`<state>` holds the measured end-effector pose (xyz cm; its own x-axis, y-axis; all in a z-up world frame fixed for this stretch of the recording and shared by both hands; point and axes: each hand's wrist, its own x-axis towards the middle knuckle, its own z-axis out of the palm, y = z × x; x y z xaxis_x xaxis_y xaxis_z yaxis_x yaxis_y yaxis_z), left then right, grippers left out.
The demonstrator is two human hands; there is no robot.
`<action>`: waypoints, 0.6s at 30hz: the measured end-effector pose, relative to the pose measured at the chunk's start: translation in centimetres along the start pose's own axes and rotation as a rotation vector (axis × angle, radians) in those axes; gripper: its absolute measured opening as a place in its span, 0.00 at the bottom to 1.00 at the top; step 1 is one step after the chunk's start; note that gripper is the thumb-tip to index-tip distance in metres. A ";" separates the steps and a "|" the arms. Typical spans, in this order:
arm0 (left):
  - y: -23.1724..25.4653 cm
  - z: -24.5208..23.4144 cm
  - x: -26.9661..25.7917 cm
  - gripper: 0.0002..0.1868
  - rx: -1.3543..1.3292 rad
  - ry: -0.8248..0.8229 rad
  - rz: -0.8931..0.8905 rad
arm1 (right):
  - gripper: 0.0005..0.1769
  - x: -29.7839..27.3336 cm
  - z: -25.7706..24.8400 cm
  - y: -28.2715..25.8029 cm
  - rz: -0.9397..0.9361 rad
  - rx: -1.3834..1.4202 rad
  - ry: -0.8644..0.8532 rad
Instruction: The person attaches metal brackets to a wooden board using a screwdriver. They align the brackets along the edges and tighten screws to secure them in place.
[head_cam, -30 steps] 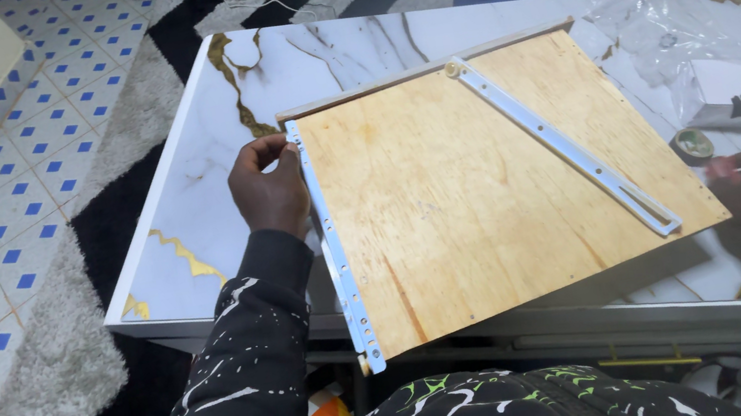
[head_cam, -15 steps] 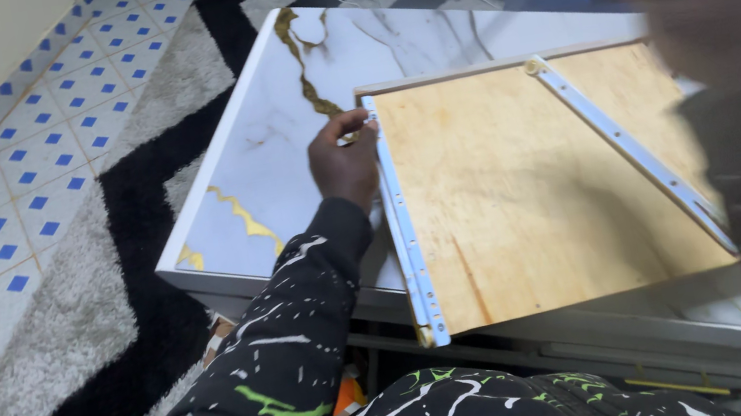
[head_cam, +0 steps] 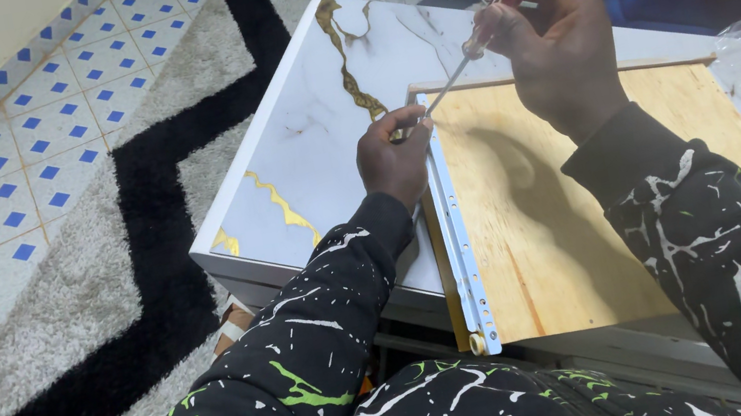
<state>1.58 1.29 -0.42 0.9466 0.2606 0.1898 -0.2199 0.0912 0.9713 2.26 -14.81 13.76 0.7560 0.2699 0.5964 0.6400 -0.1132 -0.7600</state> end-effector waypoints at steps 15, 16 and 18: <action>0.8 -0.2 0.0 0.12 -0.026 -0.030 -0.094 | 0.24 0.4 0.4 -0.5 0.015 -0.056 -0.006; 0.9 -0.2 0.1 0.12 -0.014 -0.028 -0.088 | 0.24 0.4 0.4 -0.5 0.006 -0.059 -0.007; 0.9 -0.2 0.0 0.12 -0.031 -0.031 -0.108 | 0.24 0.4 0.5 -0.3 0.006 -0.041 -0.003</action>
